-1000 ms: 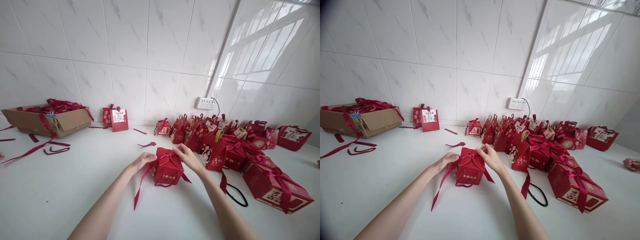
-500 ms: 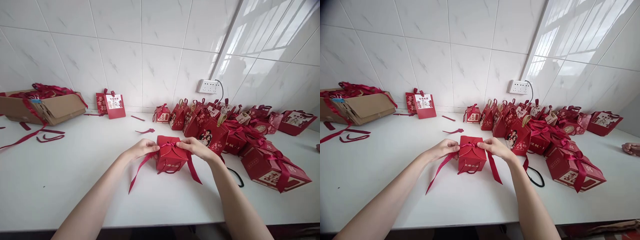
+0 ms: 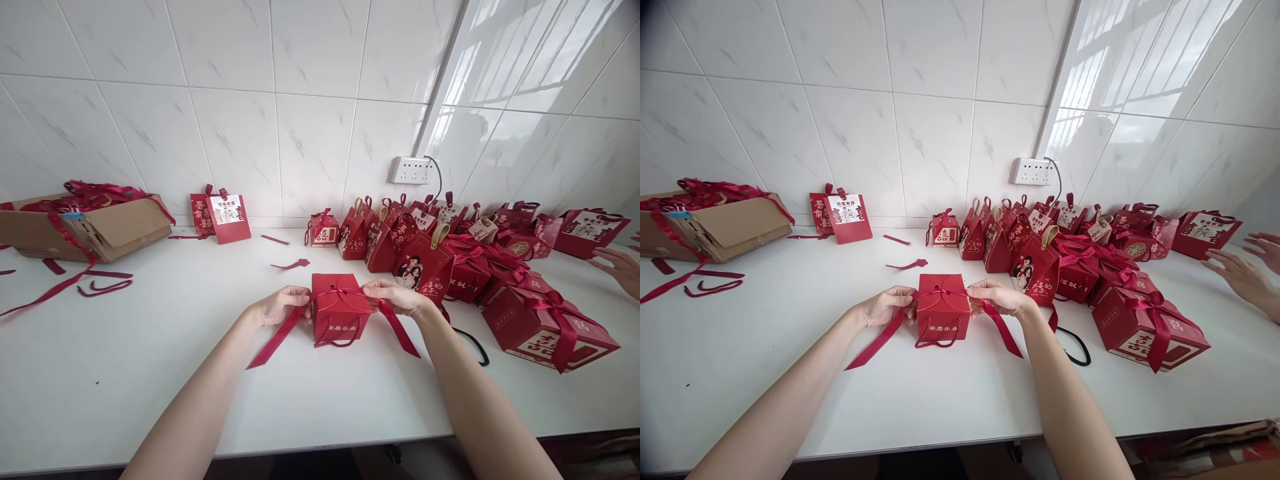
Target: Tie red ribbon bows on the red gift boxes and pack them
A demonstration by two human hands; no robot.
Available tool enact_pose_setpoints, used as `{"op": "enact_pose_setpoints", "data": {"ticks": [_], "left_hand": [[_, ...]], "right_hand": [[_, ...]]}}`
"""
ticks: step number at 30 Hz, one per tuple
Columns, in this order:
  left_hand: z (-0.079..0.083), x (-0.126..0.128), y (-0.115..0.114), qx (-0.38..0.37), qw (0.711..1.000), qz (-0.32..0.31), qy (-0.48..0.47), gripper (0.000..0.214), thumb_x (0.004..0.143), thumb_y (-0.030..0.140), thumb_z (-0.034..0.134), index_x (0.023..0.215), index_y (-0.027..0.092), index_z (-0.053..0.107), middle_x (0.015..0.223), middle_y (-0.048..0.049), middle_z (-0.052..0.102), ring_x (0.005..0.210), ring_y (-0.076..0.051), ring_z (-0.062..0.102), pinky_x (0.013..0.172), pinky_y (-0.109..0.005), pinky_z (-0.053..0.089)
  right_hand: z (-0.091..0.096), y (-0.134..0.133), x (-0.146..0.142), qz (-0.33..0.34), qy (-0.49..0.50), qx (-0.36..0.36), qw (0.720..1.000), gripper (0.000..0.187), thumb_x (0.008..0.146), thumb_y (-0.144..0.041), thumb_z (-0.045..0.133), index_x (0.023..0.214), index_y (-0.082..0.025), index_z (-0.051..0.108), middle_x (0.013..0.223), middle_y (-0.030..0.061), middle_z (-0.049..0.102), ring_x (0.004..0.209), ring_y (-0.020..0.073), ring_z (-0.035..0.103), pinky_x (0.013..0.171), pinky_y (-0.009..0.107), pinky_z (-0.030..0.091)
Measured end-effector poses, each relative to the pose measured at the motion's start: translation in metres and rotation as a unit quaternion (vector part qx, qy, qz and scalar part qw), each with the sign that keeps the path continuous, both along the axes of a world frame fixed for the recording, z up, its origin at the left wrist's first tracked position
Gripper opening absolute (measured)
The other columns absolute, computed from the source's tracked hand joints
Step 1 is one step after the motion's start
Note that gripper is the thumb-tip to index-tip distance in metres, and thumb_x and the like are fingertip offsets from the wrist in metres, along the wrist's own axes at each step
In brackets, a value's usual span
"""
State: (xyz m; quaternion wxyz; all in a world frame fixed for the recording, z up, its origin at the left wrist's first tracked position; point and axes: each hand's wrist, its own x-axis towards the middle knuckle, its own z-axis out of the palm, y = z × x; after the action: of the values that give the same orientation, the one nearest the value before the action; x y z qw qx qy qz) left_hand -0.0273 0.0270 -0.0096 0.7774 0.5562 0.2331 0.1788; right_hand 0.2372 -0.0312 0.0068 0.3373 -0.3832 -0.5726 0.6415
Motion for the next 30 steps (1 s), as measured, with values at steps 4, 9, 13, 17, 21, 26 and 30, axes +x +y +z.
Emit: {"op": "enact_pose_setpoints", "data": {"ticks": [4, 9, 13, 17, 21, 26, 30], "left_hand": [[-0.001, 0.001, 0.000, -0.011, 1.000, 0.007, -0.007, 0.036, 0.063, 0.033, 0.074, 0.052, 0.017, 0.043, 0.045, 0.0019, 0.049, 0.050, -0.013, 0.053, 0.058, -0.030, 0.044], [-0.001, 0.000, -0.002, -0.013, 1.000, 0.014, -0.008, 0.035, 0.063, 0.032, 0.073, 0.053, 0.018, 0.043, 0.044, 0.0034, 0.045, 0.047, -0.011, 0.046, 0.059, -0.031, 0.045], [-0.001, -0.001, -0.003, -0.002, 1.000, 0.022, 0.001, 0.033, 0.065, 0.033, 0.072, 0.052, 0.017, 0.047, 0.045, 0.0026, 0.047, 0.048, -0.012, 0.047, 0.061, -0.031, 0.045], [-0.003, 0.001, -0.001, 0.004, 1.000, 0.010, 0.008, 0.029, 0.067, 0.034, 0.070, 0.051, 0.016, 0.053, 0.047, 0.0007, 0.049, 0.052, -0.015, 0.051, 0.063, -0.032, 0.043], [-0.005, 0.002, 0.001, 0.002, 1.000, 0.000, 0.005, 0.028, 0.067, 0.034, 0.069, 0.051, 0.015, 0.056, 0.050, -0.0012, 0.053, 0.055, -0.017, 0.054, 0.064, -0.032, 0.042], [-0.005, 0.001, 0.000, 0.005, 1.000, 0.001, 0.005, 0.027, 0.067, 0.033, 0.068, 0.052, 0.014, 0.056, 0.052, -0.0018, 0.054, 0.057, -0.017, 0.056, 0.066, -0.032, 0.043], [-0.005, 0.001, 0.001, 0.012, 1.000, 0.006, 0.011, 0.028, 0.067, 0.034, 0.068, 0.052, 0.014, 0.055, 0.053, -0.0018, 0.055, 0.058, -0.017, 0.056, 0.066, -0.031, 0.043]], "right_hand": [[-0.006, 0.002, 0.003, 0.014, 0.014, -0.017, 1.000, 0.044, 0.066, -0.050, 0.072, 0.051, -0.018, 0.046, 0.048, -0.0077, 0.037, 0.045, 0.0071, 0.035, 0.053, 0.026, 0.043], [-0.013, 0.003, 0.005, 0.030, 0.027, -0.030, 0.999, 0.045, 0.066, -0.051, 0.072, 0.053, -0.019, 0.043, 0.048, -0.0093, 0.034, 0.045, 0.0063, 0.033, 0.056, 0.027, 0.044], [-0.019, 0.004, 0.006, 0.044, 0.032, -0.036, 0.998, 0.043, 0.069, -0.050, 0.070, 0.054, -0.018, 0.045, 0.046, -0.0106, 0.031, 0.043, 0.0058, 0.029, 0.057, 0.028, 0.044], [-0.024, 0.007, 0.004, 0.049, 0.038, -0.040, 0.997, 0.043, 0.069, -0.049, 0.069, 0.052, -0.018, 0.045, 0.045, -0.0108, 0.030, 0.042, 0.0056, 0.029, 0.057, 0.028, 0.044], [-0.022, 0.009, 0.003, 0.057, 0.039, -0.046, 0.997, 0.043, 0.070, -0.046, 0.069, 0.049, -0.018, 0.044, 0.044, -0.0107, 0.029, 0.042, 0.0056, 0.027, 0.057, 0.028, 0.044], [-0.017, 0.008, 0.006, 0.073, 0.039, -0.042, 0.996, 0.043, 0.074, -0.041, 0.066, 0.045, -0.019, 0.044, 0.043, -0.0098, 0.031, 0.042, 0.0061, 0.027, 0.060, 0.029, 0.046], [-0.020, 0.010, 0.007, 0.079, 0.042, -0.043, 0.995, 0.045, 0.073, -0.043, 0.068, 0.045, -0.018, 0.043, 0.042, -0.0099, 0.031, 0.042, 0.0058, 0.029, 0.059, 0.028, 0.047]]}}
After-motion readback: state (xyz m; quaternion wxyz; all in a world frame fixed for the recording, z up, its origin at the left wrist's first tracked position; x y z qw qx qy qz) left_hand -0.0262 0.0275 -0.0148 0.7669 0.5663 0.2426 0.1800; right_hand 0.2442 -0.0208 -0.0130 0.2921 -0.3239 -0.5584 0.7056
